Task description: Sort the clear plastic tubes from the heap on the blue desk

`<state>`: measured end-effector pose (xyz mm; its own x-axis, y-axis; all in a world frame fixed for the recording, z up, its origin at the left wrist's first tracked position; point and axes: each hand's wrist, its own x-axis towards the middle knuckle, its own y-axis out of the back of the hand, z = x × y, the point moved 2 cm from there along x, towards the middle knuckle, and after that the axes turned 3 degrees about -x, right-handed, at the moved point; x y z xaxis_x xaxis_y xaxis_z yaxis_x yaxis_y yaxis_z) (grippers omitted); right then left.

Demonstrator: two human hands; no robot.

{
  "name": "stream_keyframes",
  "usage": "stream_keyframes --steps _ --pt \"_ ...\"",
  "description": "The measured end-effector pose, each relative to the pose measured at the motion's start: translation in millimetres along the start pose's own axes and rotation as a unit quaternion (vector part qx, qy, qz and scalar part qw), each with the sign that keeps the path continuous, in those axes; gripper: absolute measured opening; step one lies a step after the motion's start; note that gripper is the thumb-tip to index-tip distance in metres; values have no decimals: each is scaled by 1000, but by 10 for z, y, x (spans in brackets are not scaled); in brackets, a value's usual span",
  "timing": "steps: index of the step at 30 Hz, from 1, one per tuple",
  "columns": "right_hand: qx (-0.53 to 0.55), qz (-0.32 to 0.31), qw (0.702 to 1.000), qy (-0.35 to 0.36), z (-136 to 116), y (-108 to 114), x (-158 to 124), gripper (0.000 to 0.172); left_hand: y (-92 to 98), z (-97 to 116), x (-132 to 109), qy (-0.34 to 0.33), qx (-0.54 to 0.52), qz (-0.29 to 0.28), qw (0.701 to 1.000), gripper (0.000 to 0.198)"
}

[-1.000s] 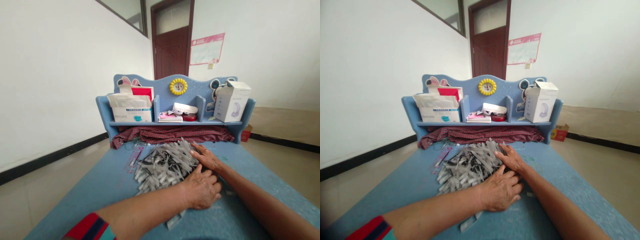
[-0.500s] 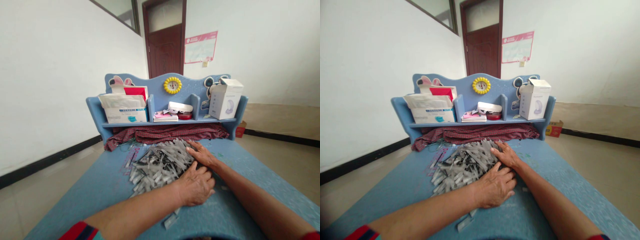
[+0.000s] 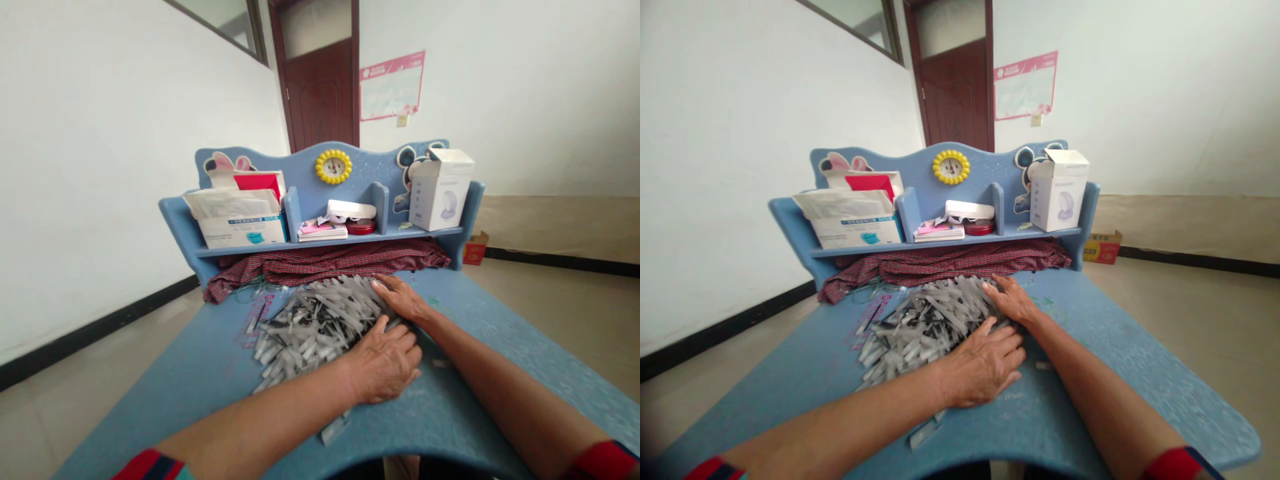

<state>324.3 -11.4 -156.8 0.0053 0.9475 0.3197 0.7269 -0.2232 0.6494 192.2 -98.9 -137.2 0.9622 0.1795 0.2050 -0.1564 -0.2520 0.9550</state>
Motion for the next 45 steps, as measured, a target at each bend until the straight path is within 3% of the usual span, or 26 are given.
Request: stream_keyframes --steps 6,12,17,28,37,41,45 --pt "0 -3 1000 2 20 73 -28 64 97 61 -105 7 -24 -14 1000 24" --pt "1 -6 1000 -2 58 155 -52 63 270 171 -487 -10 -36 -22 999 32" --pt "7 -8 1000 -3 55 170 -64 61 249 175 -691 -3 -21 10 1000 33" --pt "6 13 1000 -1 31 223 -104 58 186 -26 -641 -68 19 32 997 30" --pt "-48 67 996 -44 188 389 -8 63 218 237 -548 -72 -11 62 995 29" --pt "-117 81 986 -86 433 585 157 43 218 290 -506 -72 -13 68 995 28" --pt "-195 46 974 -106 661 732 354 28 165 287 -523 -60 -2 95 994 24"
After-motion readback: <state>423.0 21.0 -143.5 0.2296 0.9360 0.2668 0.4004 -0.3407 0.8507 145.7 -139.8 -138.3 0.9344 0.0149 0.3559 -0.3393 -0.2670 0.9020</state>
